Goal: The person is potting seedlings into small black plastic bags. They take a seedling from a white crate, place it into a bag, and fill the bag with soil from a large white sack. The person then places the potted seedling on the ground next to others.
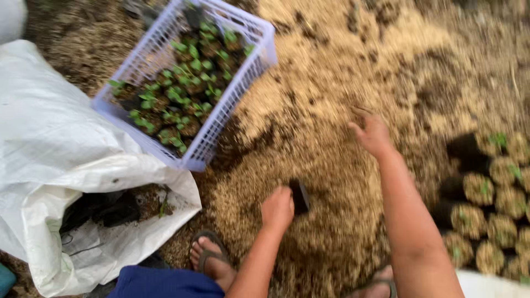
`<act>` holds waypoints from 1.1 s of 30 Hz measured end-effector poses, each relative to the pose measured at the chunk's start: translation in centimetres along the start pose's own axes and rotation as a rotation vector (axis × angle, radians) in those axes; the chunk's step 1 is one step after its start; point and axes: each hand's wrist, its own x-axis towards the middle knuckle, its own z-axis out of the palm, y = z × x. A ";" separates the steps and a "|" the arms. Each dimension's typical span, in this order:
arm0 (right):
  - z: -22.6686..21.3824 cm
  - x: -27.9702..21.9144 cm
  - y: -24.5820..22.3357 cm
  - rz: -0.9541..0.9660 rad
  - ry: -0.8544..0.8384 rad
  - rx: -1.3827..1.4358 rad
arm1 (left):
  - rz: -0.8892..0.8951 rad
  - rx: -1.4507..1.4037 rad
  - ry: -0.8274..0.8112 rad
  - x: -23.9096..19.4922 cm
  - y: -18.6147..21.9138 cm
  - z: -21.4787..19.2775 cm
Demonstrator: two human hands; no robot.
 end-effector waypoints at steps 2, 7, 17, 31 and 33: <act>3.3 -4.0 0.9 0.054 -0.155 0.109 | -0.038 0.010 -0.003 0.1 0.4 0.1; 9.5 -15.1 0.3 -0.100 -0.214 -0.167 | -0.050 0.060 0.028 -1.1 1.8 -1.0; 10.7 -22.1 -2.4 0.005 -0.154 -0.267 | 0.074 0.044 0.173 -3.0 1.6 -0.3; 1.9 -20.4 -4.2 0.531 -0.371 1.142 | 0.075 0.047 0.033 -3.3 1.9 0.0; 1.8 -20.9 -6.2 0.545 -0.433 1.155 | 0.036 0.071 -0.014 -2.9 1.9 0.3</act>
